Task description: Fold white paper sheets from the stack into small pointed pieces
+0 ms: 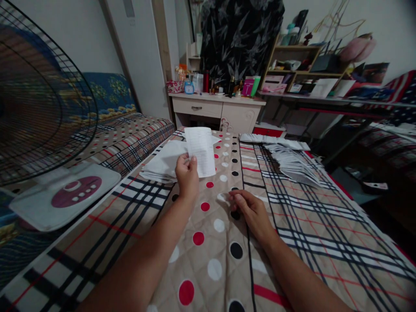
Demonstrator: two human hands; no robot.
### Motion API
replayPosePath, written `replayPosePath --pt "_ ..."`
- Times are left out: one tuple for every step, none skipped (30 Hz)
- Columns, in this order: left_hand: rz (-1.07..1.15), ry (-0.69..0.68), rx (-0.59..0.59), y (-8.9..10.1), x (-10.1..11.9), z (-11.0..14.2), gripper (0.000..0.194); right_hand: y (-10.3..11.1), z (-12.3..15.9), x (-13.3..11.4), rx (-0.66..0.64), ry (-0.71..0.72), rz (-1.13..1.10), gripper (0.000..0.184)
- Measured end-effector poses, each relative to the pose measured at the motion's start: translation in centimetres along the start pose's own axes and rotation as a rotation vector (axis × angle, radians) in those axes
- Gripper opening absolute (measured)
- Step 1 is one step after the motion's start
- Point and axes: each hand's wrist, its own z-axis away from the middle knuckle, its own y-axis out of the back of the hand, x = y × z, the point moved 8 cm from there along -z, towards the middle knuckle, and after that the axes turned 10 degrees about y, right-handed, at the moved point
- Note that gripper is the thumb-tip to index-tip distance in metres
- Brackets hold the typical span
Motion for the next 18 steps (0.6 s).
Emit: replayPosePath --pt "0.103 0.111 -0.055 -1.3 -1.0 1.0 0.029 0.1 0.0 0.0 0.016 -0.013 -0.076 0.044" --pt "0.174 0.223 -0.12 -2.6 -2.0 2.1 0.03 0.2 -0.1 0.1 0.035 -0.028 -0.154 0.049" --pt "0.229 0.322 -0.162 -3.6 -2.9 3.2 0.03 0.4 -0.2 0.3 0.056 -0.05 -0.235 0.052" --pt "0.273 0.412 -0.199 -4.4 -3.7 4.3 0.029 0.6 -0.2 0.6 0.081 -0.074 -0.317 0.054" --pt "0.315 0.473 -0.225 -4.9 -4.2 5.2 0.028 0.9 -0.3 1.0 0.115 -0.098 -0.397 0.054" --pt "0.359 0.518 -0.246 -5.3 -4.5 6.0 0.027 1.2 -0.5 1.3 0.152 -0.118 -0.471 0.055" --pt "0.399 0.551 -0.266 -5.7 -4.6 6.6 0.025 1.5 -0.6 1.7 0.188 -0.134 -0.532 0.054" --pt "0.435 0.576 -0.283 -5.9 -4.7 7.1 0.024 1.7 -0.7 1.9 0.215 -0.143 -0.582 0.054" --pt "0.466 0.599 -0.302 -6.2 -4.7 7.5 0.023 1.9 -0.9 2.0 0.23 -0.144 -0.625 0.053" --pt "0.491 0.623 -0.321 -6.4 -4.7 7.9 0.022 2.1 -1.0 2.0 0.24 -0.139 -0.66 0.053" --pt "0.513 0.65 -0.342 -6.7 -4.8 8.3 0.023 2.4 -1.2 1.9 0.254 -0.126 -0.681 0.052" --pt "0.535 0.684 -0.367 -6.9 -4.9 8.6 0.024 2.8 -1.3 1.7 0.279 -0.106 -0.681 0.05" --pt "0.556 0.727 -0.399 -7.1 -5.0 9.0 0.025 3.4 -1.4 1.6 0.317 -0.085 -0.666 0.047" --pt "0.579 0.779 -0.443 -7.4 -5.2 9.5 0.025 4.2 -1.4 1.4 0.368 -0.064 -0.642 0.045" --pt "0.601 0.836 -0.497 -7.6 -5.5 9.8 0.023 5.0 -1.4 1.3 0.424 -0.047 -0.619 0.042" --pt "0.623 0.884 -0.548 -7.7 -5.6 10.1 0.02 5.8 -1.4 1.3 0.475 -0.04 -0.607 0.041" --pt "0.643 0.918 -0.591 -7.6 -5.8 10.1 0.017 6.5 -1.3 1.4 0.518 -0.041 -0.614 0.039" --pt "0.657 0.938 -0.622 -7.4 -5.9 9.8 0.018 7.0 -1.3 1.6 0.54 -0.055 -0.632 0.037"
